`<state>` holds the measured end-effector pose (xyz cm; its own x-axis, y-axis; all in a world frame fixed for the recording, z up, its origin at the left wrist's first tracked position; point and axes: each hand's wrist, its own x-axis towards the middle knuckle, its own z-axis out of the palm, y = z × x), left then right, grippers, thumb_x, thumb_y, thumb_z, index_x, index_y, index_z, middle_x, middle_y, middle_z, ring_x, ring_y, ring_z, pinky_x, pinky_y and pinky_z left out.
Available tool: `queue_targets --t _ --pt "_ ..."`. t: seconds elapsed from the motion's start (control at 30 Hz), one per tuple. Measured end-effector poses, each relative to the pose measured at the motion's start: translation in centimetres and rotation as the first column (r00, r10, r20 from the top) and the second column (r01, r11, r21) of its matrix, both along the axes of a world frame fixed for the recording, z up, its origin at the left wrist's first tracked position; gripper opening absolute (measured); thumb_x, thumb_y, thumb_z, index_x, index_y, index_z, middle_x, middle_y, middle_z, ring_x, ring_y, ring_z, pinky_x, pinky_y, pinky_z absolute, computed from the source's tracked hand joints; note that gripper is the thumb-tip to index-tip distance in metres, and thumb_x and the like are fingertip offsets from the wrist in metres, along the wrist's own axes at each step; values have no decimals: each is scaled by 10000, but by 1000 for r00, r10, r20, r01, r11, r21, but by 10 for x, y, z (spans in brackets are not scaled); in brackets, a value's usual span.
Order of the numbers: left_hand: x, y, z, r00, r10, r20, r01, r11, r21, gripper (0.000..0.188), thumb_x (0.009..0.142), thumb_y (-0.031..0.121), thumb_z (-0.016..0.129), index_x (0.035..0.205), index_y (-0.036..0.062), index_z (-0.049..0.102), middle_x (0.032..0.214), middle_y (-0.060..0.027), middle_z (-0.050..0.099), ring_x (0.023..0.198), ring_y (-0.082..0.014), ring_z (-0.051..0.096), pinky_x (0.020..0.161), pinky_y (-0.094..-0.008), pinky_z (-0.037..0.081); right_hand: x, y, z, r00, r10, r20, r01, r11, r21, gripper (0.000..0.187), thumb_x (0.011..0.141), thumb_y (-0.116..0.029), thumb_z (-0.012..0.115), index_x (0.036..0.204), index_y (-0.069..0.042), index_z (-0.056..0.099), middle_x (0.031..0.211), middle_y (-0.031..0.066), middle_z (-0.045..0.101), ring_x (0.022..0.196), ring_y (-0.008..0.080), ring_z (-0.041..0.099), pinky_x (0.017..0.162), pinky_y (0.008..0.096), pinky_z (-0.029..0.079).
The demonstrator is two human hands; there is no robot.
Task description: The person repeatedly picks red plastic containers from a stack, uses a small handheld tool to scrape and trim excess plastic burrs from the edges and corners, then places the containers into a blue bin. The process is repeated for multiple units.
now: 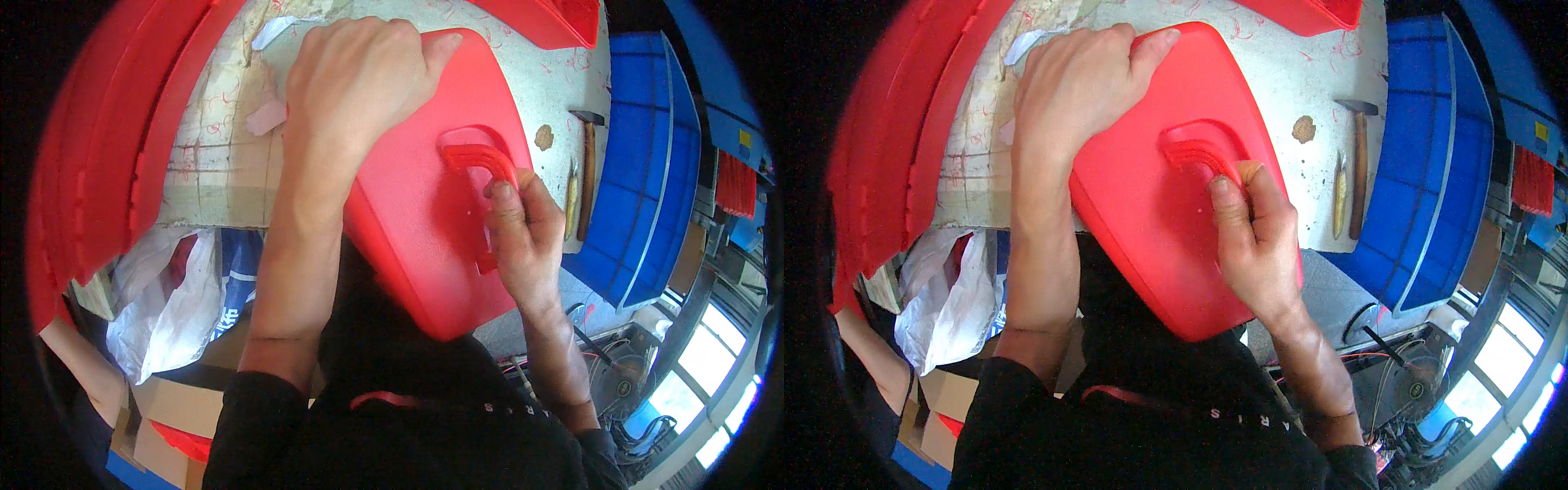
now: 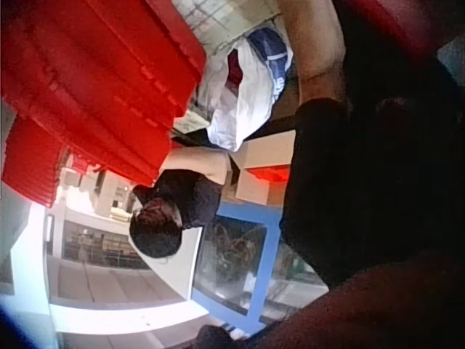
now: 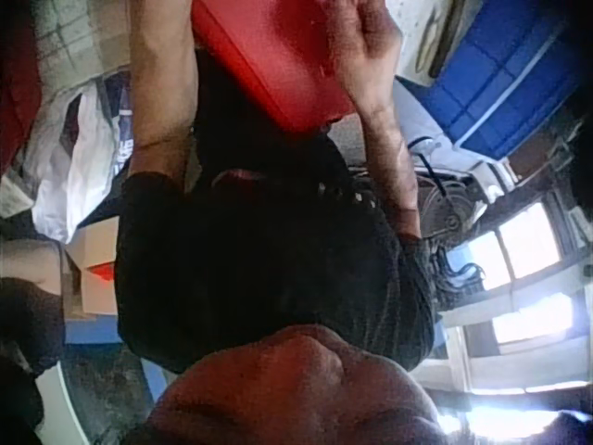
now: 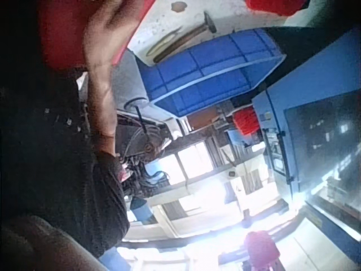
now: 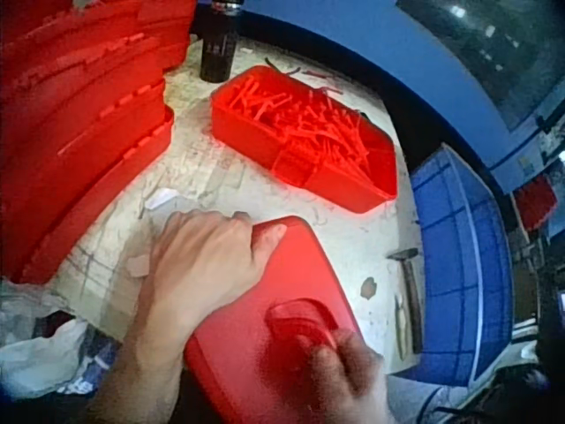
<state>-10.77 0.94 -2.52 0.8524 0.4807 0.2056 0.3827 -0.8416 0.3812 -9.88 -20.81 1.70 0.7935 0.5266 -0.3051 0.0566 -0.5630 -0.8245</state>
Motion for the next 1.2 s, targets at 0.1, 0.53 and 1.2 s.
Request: queue_targets --t 0.1,0.53,1.2 --pt "-1 2 2 1000 -6 -20 5 999 -42 576 978 496 520 765 13 750 736 -237 689 722 -402 699 710 -499 557 2 -2 3 996 -49 -69 51 998 41 238 1063 -271 520 1050 -47 599 694 -59 485 553 12 381 485 194 298" --pt "2 2 5 972 -234 19 235 967 -96 545 1008 416 516 800 -55 697 645 -231 666 632 -370 699 612 -476 555 2 -5 2 987 -163 9 163 979 -120 195 1040 -153 529 1144 -1 593 723 16 587 589 108 530 539 271 434" --pt "7 4 5 941 -336 50 339 935 -106 479 992 346 527 784 -53 691 697 -260 672 665 -409 688 648 -504 546 39 17 -9 785 503 362 -487 862 -141 163 929 -25 614 1068 11 537 701 267 627 637 457 660 515 495 522"
